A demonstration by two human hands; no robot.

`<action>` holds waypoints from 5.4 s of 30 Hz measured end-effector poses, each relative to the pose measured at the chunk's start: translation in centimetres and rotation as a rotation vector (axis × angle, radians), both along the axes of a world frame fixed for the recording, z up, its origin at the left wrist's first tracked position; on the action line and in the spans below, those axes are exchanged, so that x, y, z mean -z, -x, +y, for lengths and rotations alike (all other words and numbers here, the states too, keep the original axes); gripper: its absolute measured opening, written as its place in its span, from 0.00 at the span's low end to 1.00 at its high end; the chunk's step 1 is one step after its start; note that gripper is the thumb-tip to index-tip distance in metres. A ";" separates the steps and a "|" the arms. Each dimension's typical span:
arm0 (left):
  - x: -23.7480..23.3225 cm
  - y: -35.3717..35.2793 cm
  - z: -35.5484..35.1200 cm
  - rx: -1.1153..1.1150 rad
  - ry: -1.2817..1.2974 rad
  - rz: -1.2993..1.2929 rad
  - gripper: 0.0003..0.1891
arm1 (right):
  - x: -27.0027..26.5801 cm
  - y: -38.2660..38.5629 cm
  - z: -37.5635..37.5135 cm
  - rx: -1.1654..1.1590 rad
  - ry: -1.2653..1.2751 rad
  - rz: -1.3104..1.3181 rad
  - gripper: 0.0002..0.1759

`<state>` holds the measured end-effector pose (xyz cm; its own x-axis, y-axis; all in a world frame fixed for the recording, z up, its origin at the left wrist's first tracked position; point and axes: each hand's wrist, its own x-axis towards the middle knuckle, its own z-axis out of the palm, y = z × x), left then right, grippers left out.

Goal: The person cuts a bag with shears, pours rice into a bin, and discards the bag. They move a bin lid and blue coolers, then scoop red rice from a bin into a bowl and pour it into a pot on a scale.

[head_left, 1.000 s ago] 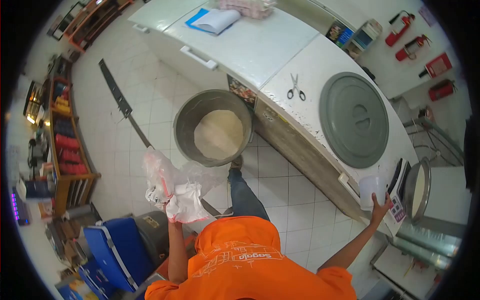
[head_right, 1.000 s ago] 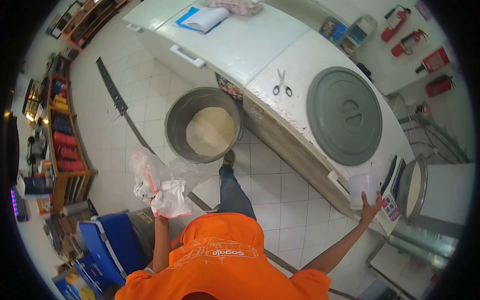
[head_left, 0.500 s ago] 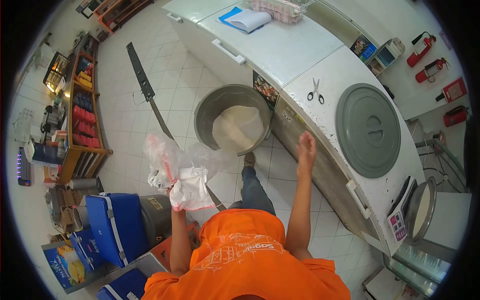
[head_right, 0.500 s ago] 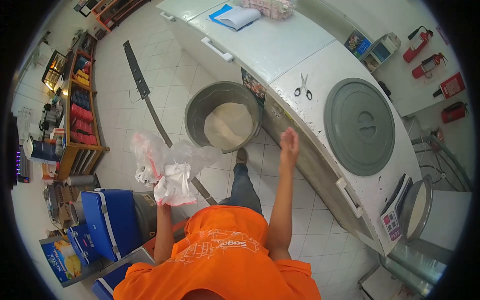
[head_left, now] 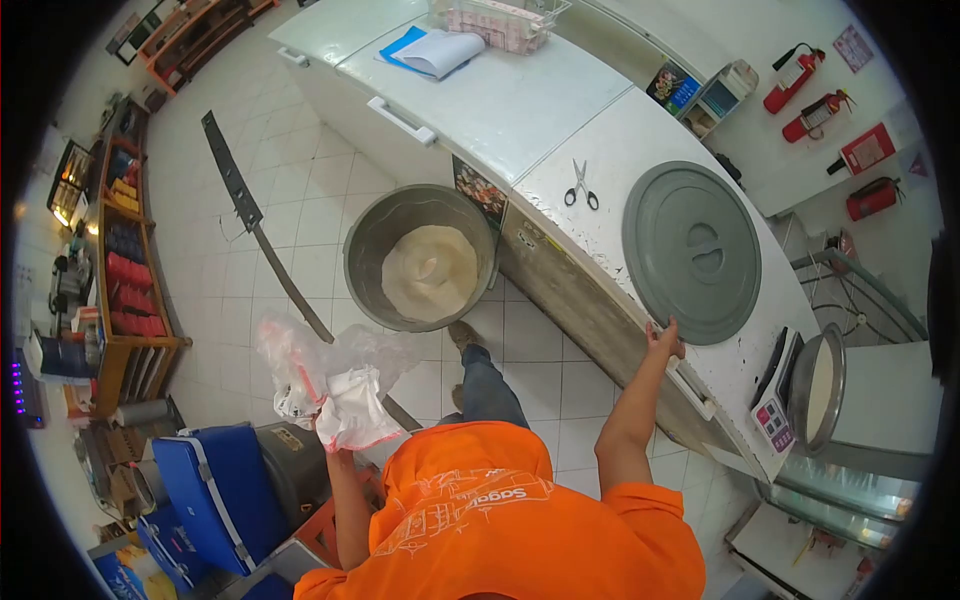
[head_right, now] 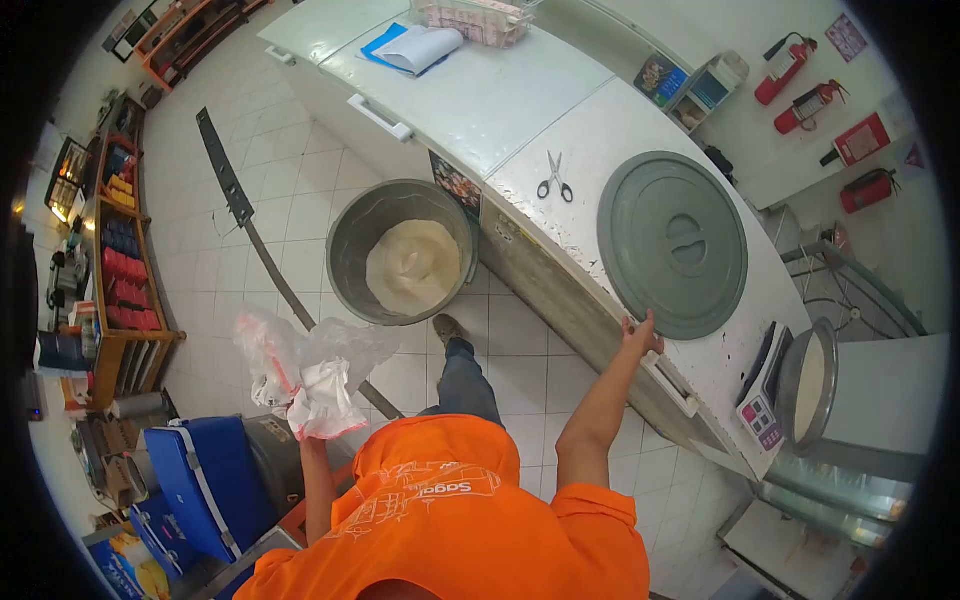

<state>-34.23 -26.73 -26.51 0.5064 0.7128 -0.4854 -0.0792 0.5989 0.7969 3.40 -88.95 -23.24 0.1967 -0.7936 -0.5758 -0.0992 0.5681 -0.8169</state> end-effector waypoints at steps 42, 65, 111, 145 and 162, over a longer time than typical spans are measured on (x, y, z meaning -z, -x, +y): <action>-1.1 7.2 -4.2 -0.182 0.070 0.084 0.22 | 15.6 1.1 39.5 -0.978 -0.123 0.003 0.20; 5.3 -4.6 -1.1 0.020 -0.409 0.744 0.16 | 27.5 -16.3 38.6 -1.582 0.570 0.617 0.36; 15.8 10.6 1.8 -0.763 0.802 0.457 0.18 | 29.3 -18.1 60.4 -2.082 -0.062 0.463 0.44; 14.1 -1.0 4.4 -1.561 0.769 0.494 0.14 | 33.1 8.6 118.8 -2.801 -0.117 0.296 0.22; 11.8 -12.0 22.1 -1.733 0.704 0.461 0.23 | 35.0 15.6 134.2 -2.402 -0.565 0.208 0.47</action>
